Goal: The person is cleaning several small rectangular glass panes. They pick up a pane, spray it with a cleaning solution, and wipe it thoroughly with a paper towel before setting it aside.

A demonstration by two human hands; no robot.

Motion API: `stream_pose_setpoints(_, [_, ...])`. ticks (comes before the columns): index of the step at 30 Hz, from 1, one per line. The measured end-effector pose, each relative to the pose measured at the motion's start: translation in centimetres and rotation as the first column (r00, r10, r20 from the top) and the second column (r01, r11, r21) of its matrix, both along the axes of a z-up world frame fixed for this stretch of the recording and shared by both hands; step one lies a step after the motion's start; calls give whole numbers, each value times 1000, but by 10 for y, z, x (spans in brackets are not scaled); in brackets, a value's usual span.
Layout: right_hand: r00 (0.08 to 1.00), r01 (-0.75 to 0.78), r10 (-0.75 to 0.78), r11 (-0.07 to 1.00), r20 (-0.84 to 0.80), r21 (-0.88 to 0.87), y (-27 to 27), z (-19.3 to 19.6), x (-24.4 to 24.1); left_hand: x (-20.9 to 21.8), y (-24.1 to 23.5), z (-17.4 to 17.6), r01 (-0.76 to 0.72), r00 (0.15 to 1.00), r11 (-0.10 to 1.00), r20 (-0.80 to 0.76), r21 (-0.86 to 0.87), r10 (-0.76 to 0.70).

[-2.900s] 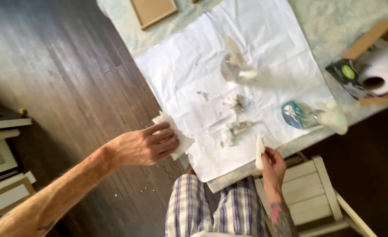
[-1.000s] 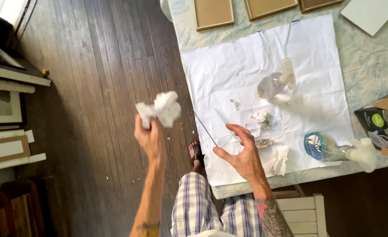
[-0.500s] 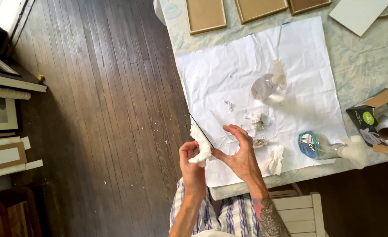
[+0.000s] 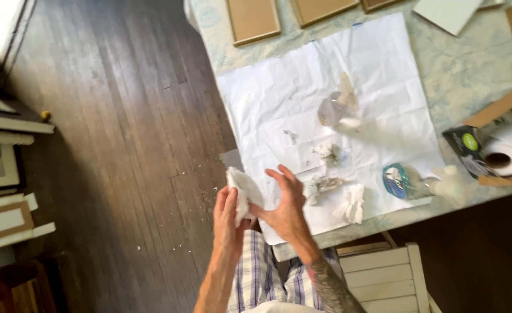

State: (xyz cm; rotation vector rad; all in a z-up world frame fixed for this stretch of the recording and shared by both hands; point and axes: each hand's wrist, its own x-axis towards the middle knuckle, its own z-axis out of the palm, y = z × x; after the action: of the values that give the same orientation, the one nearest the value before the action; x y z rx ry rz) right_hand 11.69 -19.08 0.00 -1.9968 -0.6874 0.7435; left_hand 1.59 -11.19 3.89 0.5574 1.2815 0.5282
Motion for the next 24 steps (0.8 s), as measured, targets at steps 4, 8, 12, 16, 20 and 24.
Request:
stream_pose_setpoints(4, [983,49,-77,985,168,167,11,1,-18,-20,7,-53,-28,999,962,-16,271,34])
stream_pose_setpoints(8, [999,34,-33,986,-7,164,-52,35,14,-17,8,-26,91,996,964,-28,251,-87])
stream_pose_setpoints(12, [895,438,-445,879,-6,189,-169,-45,67,-14,7,-16,91,989,980,-132,179,-68])
stream_pose_setpoints(16, [700,664,-705,701,113,262,-249,-63,133,-27,10,-47,-30,994,988,-97,152,45])
stream_pose_setpoints(20, [869,327,-415,891,269,315,-237,-45,197,-20,17,3,-31,988,999,-153,32,36])
stream_pose_setpoints(24, [934,166,-238,949,266,268,-220,-54,235,-50,21,-34,-53,998,998,-35,27,54])
